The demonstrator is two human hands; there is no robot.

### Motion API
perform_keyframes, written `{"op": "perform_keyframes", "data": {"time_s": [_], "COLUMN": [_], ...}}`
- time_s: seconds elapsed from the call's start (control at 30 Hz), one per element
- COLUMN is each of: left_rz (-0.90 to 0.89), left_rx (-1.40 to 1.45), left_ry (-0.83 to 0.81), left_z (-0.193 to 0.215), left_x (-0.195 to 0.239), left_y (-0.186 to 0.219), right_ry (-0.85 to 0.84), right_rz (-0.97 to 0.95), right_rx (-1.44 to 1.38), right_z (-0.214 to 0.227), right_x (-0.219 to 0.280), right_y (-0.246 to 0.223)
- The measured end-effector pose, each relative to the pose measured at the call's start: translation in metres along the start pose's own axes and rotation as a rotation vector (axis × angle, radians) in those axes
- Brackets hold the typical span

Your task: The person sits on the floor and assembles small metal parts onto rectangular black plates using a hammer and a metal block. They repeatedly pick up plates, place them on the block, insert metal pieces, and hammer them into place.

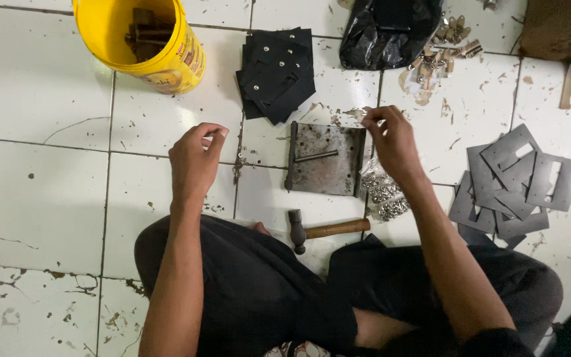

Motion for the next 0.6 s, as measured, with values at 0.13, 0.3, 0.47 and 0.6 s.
{"op": "perform_keyframes", "data": {"time_s": [0.13,0.3,0.47,0.6], "left_rz": [-0.022,-0.118,0.094,-0.127], "left_rx": [0.038,-0.098,-0.197,0.292], "left_ry": [0.03,0.025,-0.023,-0.157], "left_z": [-0.013,-0.034,-0.05,0.018], "left_x": [-0.003,-0.012,-0.024,-0.019], "left_y": [0.0,-0.021,-0.083,-0.046], "right_ry": [-0.124,-0.226,-0.266,-0.226], "right_rz": [0.166,0.454,0.246,0.124], "right_rx": [0.139,0.499,0.145,0.056], "right_z": [-0.075,-0.182,-0.12,-0.032], "right_x": [0.0,-0.013,-0.002,0.025], "right_y": [-0.087,-0.102,-0.119,-0.106]}}
Point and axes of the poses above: each hand's wrist, its own x-axis away from the middle knuckle, its own z-axis out of the back of the hand, y = z × x, the point moved 3 cm from there along -x, towards the middle knuckle, and after that the axes turned 1 degree about -y, right-handed, at the moved point
